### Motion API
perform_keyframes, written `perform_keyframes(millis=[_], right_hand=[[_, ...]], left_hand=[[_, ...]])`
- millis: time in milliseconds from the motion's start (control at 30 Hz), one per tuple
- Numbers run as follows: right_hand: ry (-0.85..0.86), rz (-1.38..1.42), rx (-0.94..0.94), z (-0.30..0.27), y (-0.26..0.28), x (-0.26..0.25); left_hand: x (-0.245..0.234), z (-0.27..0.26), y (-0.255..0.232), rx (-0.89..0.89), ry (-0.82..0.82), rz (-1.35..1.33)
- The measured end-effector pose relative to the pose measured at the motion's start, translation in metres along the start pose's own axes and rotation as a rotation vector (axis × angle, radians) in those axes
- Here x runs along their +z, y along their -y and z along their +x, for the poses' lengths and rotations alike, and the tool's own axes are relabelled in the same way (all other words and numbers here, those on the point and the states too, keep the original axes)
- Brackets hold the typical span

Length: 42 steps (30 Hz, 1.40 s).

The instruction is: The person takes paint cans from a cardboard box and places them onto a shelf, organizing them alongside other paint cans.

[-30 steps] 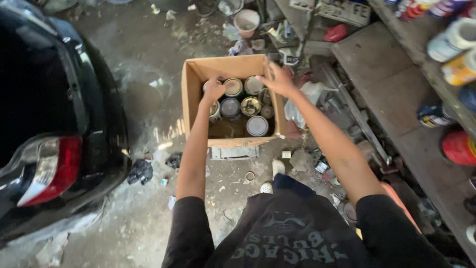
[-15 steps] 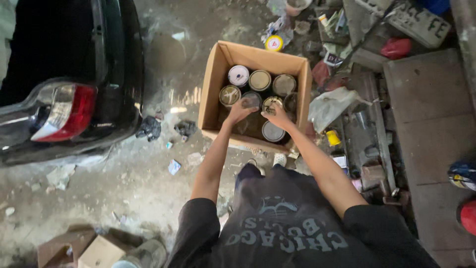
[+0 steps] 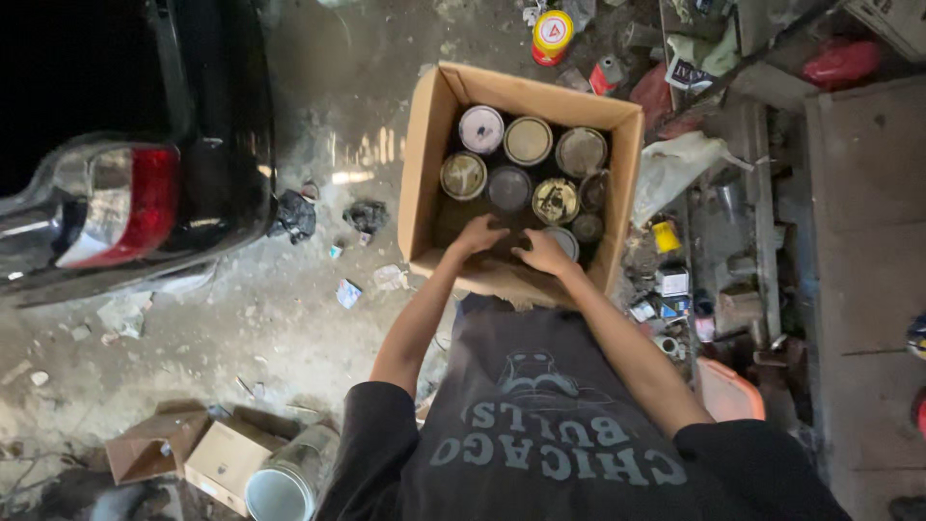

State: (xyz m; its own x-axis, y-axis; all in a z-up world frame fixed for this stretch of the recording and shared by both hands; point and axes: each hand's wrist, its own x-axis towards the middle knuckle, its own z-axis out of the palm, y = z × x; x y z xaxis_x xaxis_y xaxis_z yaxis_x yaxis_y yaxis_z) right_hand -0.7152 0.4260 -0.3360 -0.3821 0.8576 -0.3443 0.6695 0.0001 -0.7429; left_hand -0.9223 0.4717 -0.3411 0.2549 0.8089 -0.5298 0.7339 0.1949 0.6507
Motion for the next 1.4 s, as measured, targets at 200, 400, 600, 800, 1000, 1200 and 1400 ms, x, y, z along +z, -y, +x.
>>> perform_keyframes(millis=[200,400,600,800,1000,1200,1400], right_hand=[[0.001,-0.153,0.255,0.036,0.021,-0.002],[-0.357,-0.221,0.552,0.009,0.018,-0.003],[-0.322,-0.188,0.778,-0.006,-0.001,-0.002],[-0.164,-0.058,0.937,-0.010,-0.006,0.008],[-0.179,-0.076,0.948,-0.018,-0.017,0.002],[-0.353,0.711,0.600,-0.020,-0.023,-0.003],[-0.296,1.324,0.792,-0.019,-0.026,-0.009]], left_hand=[[0.002,0.011,0.004,-0.013,0.008,-0.072],[0.037,0.016,0.003,-0.055,0.325,-0.048],[0.069,0.026,-0.023,-0.016,0.354,0.027],[0.071,0.033,-0.030,0.042,0.316,-0.135],[0.069,0.035,-0.030,0.127,0.329,-0.146],[0.066,0.034,-0.036,0.052,0.356,-0.167],[0.075,0.037,-0.036,-0.029,0.399,-0.297]])
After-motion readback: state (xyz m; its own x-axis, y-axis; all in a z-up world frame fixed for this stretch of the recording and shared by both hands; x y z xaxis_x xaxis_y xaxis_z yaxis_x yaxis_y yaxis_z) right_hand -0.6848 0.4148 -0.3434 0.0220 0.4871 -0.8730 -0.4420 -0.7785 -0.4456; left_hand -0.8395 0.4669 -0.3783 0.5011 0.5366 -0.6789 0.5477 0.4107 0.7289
